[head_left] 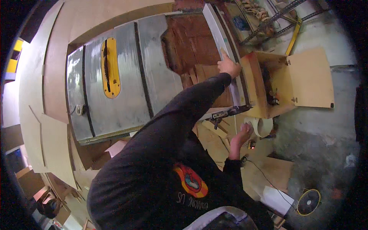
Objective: The recorder is using a table saw to measure and cut pieces of plywood in a workshop.
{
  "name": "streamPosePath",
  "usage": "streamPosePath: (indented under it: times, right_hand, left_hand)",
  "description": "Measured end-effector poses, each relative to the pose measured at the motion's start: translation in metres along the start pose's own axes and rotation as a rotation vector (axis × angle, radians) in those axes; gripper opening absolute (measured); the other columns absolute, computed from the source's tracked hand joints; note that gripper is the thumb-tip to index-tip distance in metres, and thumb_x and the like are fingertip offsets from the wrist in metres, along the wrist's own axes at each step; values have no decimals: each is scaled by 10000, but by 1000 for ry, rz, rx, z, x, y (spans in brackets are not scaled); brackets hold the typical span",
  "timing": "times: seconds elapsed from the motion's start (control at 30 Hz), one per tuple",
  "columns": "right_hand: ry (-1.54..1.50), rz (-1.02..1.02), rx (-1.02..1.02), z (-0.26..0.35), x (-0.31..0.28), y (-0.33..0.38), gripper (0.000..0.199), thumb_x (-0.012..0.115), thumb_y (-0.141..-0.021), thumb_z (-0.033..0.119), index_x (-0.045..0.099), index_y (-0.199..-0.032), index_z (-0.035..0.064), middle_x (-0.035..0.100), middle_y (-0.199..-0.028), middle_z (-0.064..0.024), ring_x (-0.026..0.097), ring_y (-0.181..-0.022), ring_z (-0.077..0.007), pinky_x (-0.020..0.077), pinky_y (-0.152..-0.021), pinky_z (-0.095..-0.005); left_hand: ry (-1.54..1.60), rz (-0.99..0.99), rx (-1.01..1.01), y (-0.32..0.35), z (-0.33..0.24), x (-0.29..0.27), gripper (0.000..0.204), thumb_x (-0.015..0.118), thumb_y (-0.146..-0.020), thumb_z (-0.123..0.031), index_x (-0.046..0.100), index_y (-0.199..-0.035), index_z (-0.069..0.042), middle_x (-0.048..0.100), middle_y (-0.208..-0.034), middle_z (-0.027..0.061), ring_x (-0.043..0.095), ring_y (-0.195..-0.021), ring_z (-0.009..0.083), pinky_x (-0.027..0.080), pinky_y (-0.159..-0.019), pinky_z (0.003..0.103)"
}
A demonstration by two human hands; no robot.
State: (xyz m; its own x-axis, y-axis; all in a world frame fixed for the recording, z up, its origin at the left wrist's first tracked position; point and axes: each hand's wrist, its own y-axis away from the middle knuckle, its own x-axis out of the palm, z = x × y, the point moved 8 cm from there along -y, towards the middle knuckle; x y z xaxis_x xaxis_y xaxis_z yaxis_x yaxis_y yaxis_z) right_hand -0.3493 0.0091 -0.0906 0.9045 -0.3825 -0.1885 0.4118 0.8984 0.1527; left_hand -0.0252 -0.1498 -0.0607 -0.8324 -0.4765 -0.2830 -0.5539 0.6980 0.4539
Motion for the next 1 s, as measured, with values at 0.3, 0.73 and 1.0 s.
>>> streamPosePath:
  times: [0.3,0.73,1.0]
  right_hand:
    - [275,242,-653,94,77,51,497,648,-902,305,492,-1240,-25,517,-1227,-174,459,-1186,-340,349,-1035,-453]
    - [720,43,-823,134,104,-63,541,554,-915,427,539,-1279,27,629,-1185,-140,573,-1100,-340,425,-965,-455]
    - [812,454,-877,93,139,-191,470,480,-962,371,524,-1251,3,578,-1222,-145,558,-1087,-292,450,-901,-411]
  left_hand:
    - [-104,-144,423,38,43,-122,828,759,-808,-405,361,-1440,-47,610,-1126,267,625,-1021,329,495,-892,440]
    - [-154,-1392,75,396,332,-585,303,686,-822,-167,638,-1088,-28,678,-797,144,656,-697,238,523,-656,342]
    - [-850,-1640,-460,525,442,-768,505,709,-777,-368,623,-1110,1,652,-1064,204,625,-998,328,478,-902,443]
